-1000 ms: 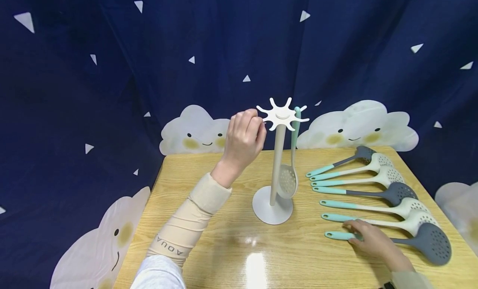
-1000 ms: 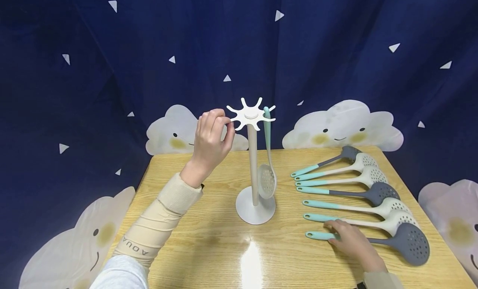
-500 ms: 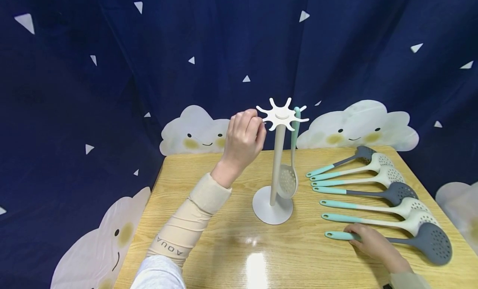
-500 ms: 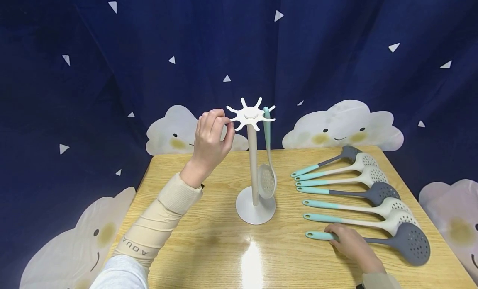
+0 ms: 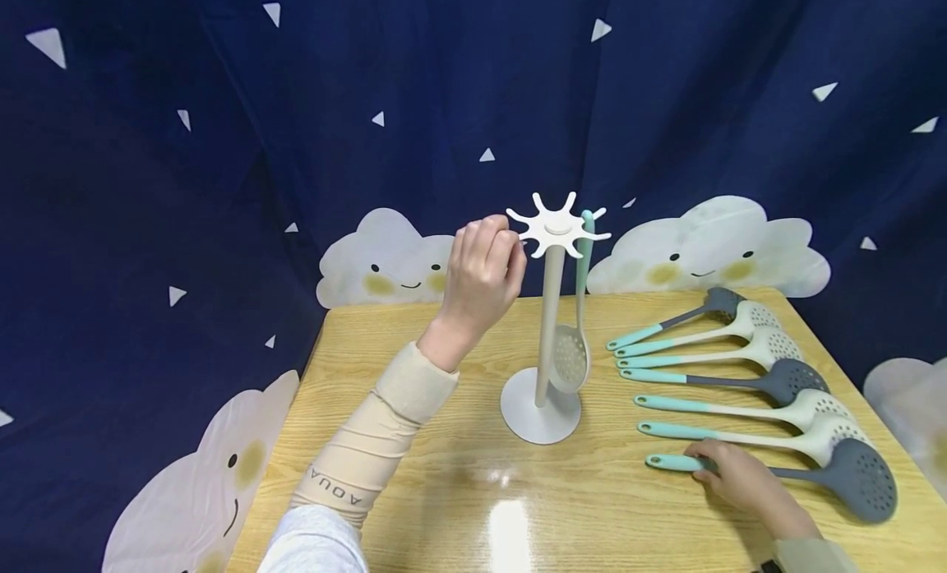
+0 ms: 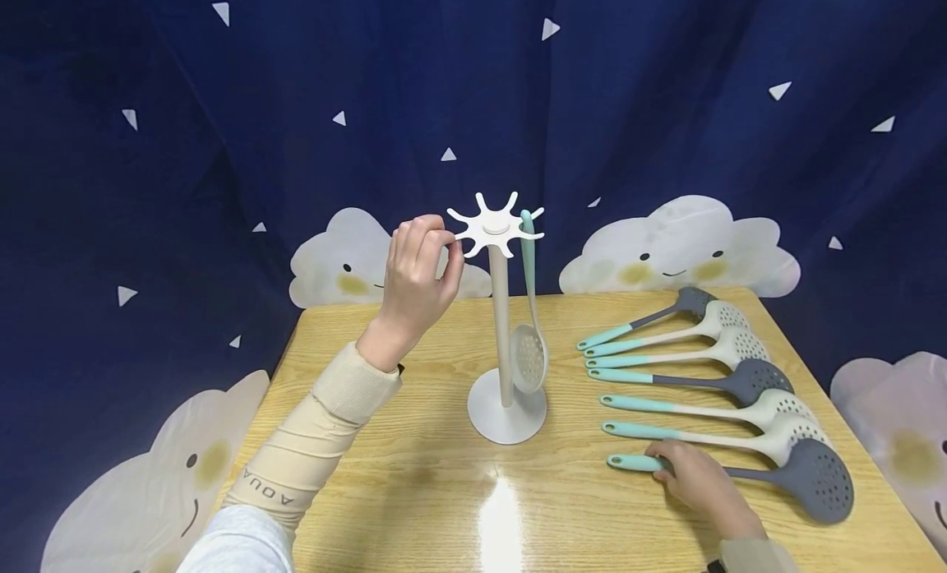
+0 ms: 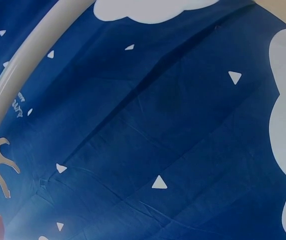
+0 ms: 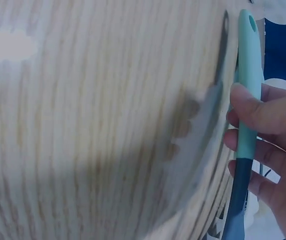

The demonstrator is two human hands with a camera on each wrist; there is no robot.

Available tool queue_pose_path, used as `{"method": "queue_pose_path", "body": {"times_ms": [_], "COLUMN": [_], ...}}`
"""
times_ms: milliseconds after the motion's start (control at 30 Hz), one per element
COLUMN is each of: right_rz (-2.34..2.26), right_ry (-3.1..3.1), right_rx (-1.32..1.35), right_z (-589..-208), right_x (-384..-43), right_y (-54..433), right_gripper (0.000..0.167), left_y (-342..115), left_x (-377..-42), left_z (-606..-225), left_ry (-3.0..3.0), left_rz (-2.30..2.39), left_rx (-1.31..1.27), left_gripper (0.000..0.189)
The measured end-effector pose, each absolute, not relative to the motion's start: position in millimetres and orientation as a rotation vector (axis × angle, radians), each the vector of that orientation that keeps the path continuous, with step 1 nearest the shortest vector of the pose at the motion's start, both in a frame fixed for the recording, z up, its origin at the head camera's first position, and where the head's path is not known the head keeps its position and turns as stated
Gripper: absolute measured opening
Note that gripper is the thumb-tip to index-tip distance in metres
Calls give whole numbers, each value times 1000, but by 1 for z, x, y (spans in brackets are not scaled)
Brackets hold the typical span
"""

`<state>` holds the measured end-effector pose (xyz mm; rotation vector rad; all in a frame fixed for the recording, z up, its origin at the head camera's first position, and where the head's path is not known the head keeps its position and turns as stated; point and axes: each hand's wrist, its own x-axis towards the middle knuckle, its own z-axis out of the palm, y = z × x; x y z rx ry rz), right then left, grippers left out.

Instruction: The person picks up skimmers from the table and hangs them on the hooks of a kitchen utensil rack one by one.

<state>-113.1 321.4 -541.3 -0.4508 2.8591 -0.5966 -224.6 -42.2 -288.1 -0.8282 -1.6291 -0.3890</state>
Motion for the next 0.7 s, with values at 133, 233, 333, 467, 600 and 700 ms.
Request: {"method": "queue_pose_path", "body": {"times_ms": [133,233,333,467,600,700], "right_rz": [-567,-548,-554,-568,-586,-598], "right_ry": [2901,2934,2957,2980,3031,3096], "right_rx": [-458,-476,-464,-464,-486,-514], "right_z": [-536,-532,-527,-519,-509,-500], "right_x": [-114,-115,-115,-117,-120,-123], "right_y": [321,322,323,324,323,324], "right_gripper": [25,26,26,27,29,30], "left_y": [-42,-42,-42,-42,-42,-42], "left_x": [-224,-225,-225,-225,-225,-225], "left_z": [-288,-288,-289,-288,-288,-288], "left_ry": [-1635,-1635,-1634,-1634,-1634,-1632], "left_rz": [-387,-388,-393,-394,-393,-392], "left_rx": [-821,-822,-826,-829,-827,-823], "left_gripper": [6,6,6,6,7,7]}}
